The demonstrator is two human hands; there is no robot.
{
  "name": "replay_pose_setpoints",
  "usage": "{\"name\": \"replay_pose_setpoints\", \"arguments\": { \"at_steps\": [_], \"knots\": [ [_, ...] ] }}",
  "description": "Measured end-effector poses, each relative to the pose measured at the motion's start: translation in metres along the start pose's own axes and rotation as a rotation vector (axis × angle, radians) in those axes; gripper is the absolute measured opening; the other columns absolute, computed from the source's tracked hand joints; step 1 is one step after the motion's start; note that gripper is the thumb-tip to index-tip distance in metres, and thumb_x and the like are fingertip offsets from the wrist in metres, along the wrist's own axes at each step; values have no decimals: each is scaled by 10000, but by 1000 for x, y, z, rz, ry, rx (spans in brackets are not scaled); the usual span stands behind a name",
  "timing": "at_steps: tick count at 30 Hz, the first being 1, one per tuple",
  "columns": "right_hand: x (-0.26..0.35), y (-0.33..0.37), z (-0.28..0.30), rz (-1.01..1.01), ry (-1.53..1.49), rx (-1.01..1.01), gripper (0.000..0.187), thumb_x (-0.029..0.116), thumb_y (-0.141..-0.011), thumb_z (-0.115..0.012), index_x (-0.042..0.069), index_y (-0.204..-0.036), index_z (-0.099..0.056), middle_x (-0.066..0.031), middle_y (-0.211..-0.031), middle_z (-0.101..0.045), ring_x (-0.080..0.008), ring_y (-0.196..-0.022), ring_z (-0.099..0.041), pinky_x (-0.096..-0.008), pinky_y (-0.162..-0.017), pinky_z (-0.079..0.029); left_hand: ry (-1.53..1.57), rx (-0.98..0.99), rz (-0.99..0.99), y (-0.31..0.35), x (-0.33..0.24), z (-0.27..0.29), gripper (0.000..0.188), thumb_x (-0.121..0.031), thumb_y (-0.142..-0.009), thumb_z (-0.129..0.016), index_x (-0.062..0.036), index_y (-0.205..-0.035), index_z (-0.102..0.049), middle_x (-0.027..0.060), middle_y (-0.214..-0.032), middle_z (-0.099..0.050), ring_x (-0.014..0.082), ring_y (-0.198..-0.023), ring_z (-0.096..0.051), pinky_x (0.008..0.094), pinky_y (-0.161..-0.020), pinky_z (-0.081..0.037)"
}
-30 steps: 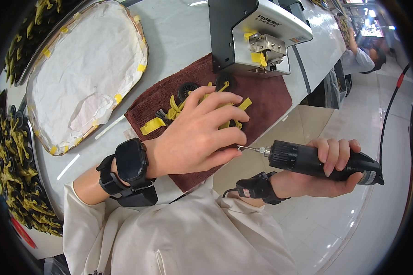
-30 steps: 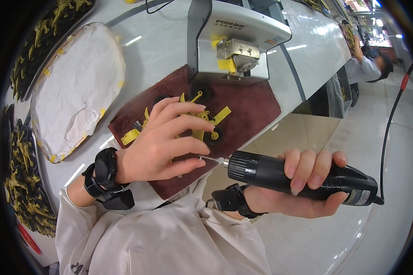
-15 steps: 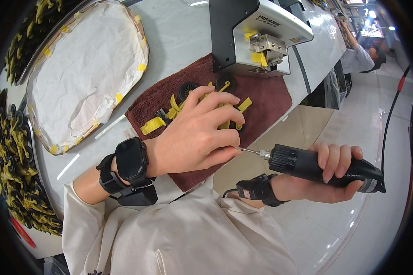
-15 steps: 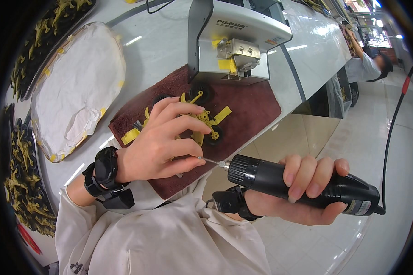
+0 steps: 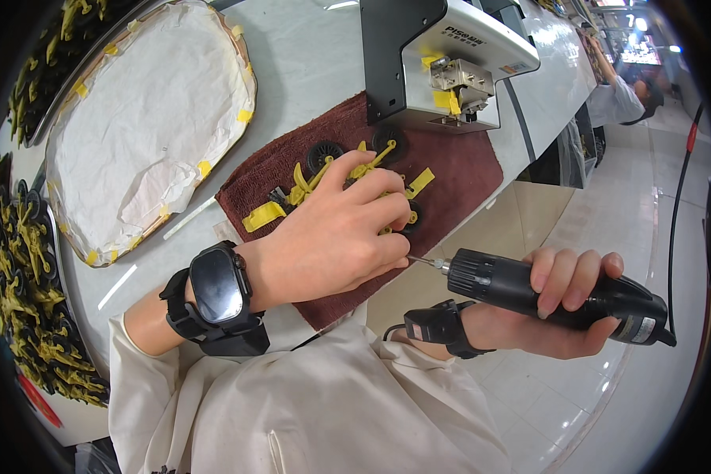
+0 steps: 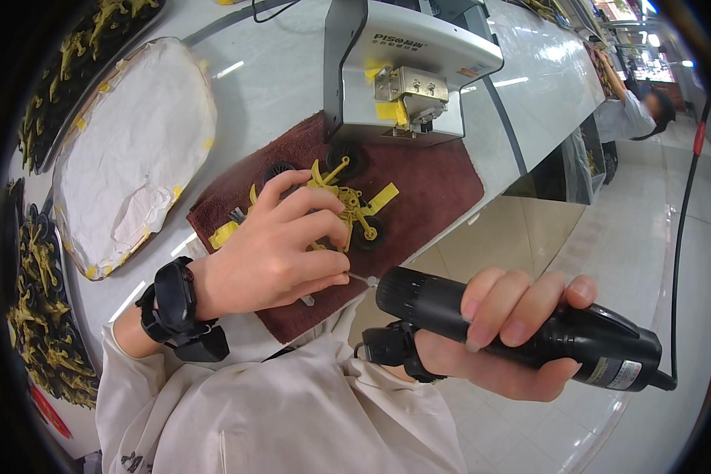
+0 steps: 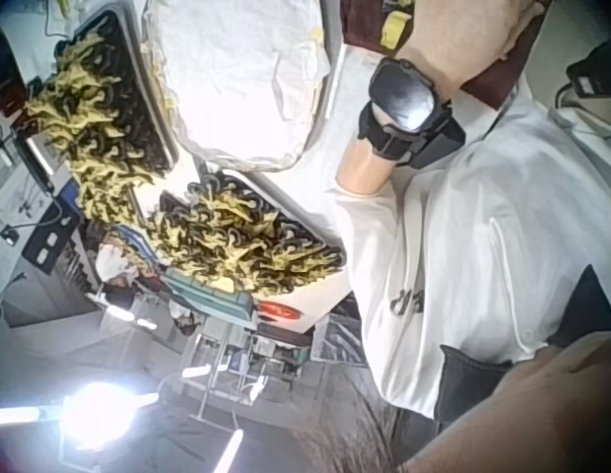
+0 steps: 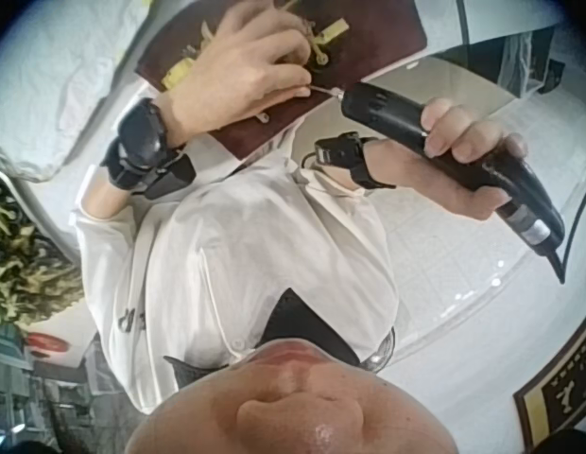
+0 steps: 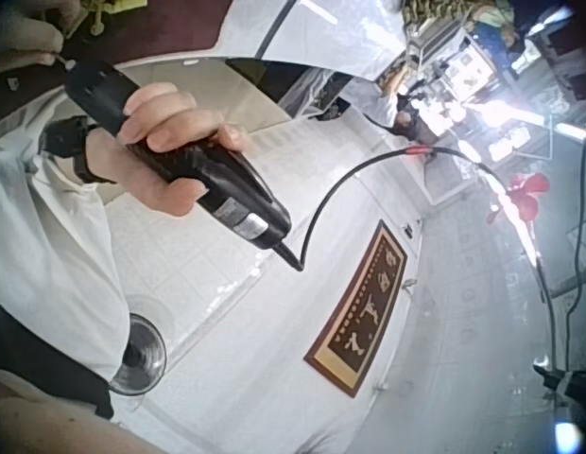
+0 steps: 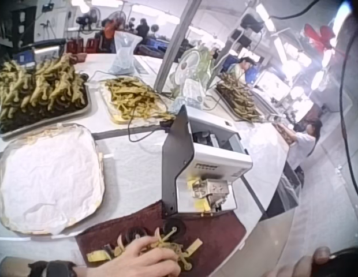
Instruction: Using an electric screwdriver and a positioning jig to assemble small plastic/rubber components in a manufacturing environment.
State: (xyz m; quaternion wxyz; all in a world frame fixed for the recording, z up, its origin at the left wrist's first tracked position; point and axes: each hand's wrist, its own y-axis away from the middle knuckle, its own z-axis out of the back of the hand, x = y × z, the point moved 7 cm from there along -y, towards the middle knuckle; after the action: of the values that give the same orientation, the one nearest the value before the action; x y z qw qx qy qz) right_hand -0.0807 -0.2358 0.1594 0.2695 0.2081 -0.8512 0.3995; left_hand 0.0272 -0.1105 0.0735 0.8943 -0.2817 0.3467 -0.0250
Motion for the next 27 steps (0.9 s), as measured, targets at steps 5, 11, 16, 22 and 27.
{"name": "replay_pose_setpoints", "arguments": {
  "at_steps": [5,11,16,22,27],
  "knots": [
    [-4,7,-4,71,115,-37,481,330,-890,-521,-12,-1186,-358,-79,-733,-477,-183,-514,-481,-363,-564,-413,-103,89,126,0,10,-1,380,-287,-696,-735,-136,-1022,-611,69,-1126,-522,294,-1163,-440,523,-984,-307],
    [-23,9,-18,48,478,68,471,346,-848,-525,-9,-1134,-406,-60,-679,-476,-164,-491,-469,-328,-540,-389,-297,172,239,7,28,-19,645,-395,-676,-734,-146,-1235,-529,124,-1360,-408,320,-1307,-316,521,-1043,-262],
    [-31,12,-18,44,489,88,536,352,-855,-591,-1,-1154,-321,-110,-686,-560,-228,-478,-537,-369,-494,-456,-294,183,260,7,31,-23,632,-369,-674,-738,-133,-1223,-533,120,-1342,-425,318,-1294,-337,514,-1042,-269],
    [-50,16,-21,-5,541,64,522,241,-814,-667,-26,-1109,-329,-137,-691,-562,-221,-510,-542,-375,-522,-479,-320,149,308,6,27,-25,634,-346,-644,-756,-129,-1200,-544,135,-1306,-446,322,-1279,-356,522,-1032,-278],
    [-59,18,-26,-3,459,103,464,133,-782,-674,-22,-1077,-351,-148,-711,-558,-217,-514,-527,-360,-522,-476,-335,104,338,7,26,-29,636,-301,-594,-779,-122,-1159,-549,141,-1277,-461,327,-1267,-372,522,-1015,-298]
  ]
}}
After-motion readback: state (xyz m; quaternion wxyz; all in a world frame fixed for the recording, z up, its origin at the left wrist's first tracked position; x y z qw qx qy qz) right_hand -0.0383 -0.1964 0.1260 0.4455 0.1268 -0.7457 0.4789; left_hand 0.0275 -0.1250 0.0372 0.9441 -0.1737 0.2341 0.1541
